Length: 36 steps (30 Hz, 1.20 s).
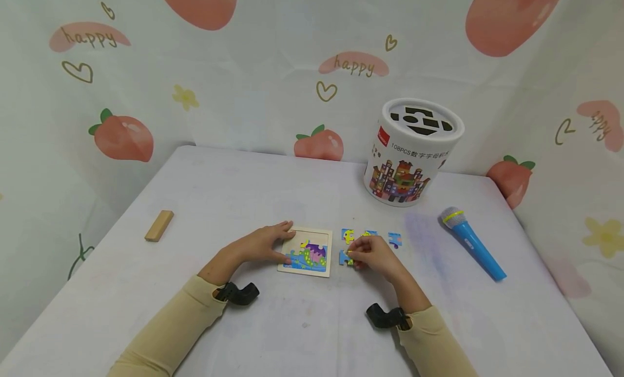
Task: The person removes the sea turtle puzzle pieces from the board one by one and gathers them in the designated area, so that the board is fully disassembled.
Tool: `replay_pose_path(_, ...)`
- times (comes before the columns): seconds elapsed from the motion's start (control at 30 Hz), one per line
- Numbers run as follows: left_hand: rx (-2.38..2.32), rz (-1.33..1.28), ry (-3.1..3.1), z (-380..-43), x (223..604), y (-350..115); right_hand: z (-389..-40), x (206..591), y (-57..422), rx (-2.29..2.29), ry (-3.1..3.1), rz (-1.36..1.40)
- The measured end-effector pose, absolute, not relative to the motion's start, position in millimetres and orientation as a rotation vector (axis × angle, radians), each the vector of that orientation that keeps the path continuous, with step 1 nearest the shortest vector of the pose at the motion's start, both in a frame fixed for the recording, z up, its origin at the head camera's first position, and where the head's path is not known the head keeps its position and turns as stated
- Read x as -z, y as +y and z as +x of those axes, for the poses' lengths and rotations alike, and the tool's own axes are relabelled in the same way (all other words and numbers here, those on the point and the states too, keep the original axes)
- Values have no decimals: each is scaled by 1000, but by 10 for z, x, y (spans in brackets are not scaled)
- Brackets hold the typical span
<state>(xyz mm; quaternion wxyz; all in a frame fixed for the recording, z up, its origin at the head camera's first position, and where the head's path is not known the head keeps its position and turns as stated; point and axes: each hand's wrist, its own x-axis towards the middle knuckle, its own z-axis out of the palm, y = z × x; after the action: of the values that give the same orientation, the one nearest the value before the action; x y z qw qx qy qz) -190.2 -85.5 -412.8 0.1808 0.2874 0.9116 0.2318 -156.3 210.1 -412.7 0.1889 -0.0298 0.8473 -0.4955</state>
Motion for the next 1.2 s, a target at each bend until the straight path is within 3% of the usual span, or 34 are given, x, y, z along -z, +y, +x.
replay_pose_path(0.83, -660, 803, 2576, -1896, 4113, -855, -1600, 4228, 2099, 1296, 2531, -60)
replay_pose_path(1.2, -673, 814, 2568, -1895, 4111, -853, -1577, 4173, 2136, 1139, 2613, -228)
